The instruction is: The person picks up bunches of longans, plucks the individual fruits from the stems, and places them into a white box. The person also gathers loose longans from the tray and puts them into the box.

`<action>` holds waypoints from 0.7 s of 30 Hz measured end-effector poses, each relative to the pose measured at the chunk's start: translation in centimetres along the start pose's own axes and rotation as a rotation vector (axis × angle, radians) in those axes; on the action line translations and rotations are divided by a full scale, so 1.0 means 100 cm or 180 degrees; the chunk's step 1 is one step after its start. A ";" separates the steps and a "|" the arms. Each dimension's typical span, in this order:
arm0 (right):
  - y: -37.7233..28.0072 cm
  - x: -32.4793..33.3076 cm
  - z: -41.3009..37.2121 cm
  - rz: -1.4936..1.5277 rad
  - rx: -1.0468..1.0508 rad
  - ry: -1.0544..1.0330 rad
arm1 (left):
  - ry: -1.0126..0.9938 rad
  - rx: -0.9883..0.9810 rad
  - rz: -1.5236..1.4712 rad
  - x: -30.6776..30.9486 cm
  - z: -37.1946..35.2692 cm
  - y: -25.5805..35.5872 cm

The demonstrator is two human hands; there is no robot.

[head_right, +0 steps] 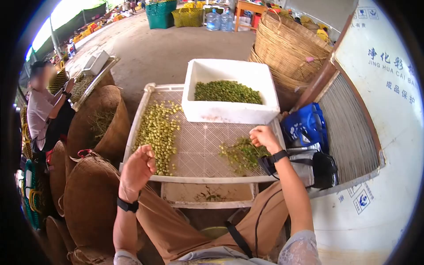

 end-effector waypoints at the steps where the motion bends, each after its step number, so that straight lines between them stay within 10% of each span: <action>1: 0.021 0.002 0.004 -0.0544 0.0033 -0.0049 | -0.0082 0.0124 -0.0108 -0.004 0.000 -0.016; 3: 0.030 -0.006 0.000 -0.3572 0.0531 -0.0346 | -0.0121 0.0201 -0.0182 -0.013 -0.002 -0.043; 6: 0.049 -0.017 -0.011 -0.3975 0.0283 0.0344 | -0.0198 0.0445 -0.0340 -0.032 -0.005 -0.076; 17: -0.035 0.020 -0.042 -0.1775 0.0898 0.0222 | -0.0527 0.0594 0.0092 -0.050 -0.005 -0.116; 21: -0.077 -0.010 -0.086 -0.1650 0.0998 -0.0477 | -0.0244 -0.0202 0.1815 -0.065 0.016 -0.118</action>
Point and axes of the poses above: each hand's wrist, its own z-axis towards the middle knuckle, its own x-axis out of the back of the hand, y = z × x, the point moved 2 cm from there along z, towards the middle knuckle, and after that the axes turned 3 degrees about y, right-handed, at the moved point
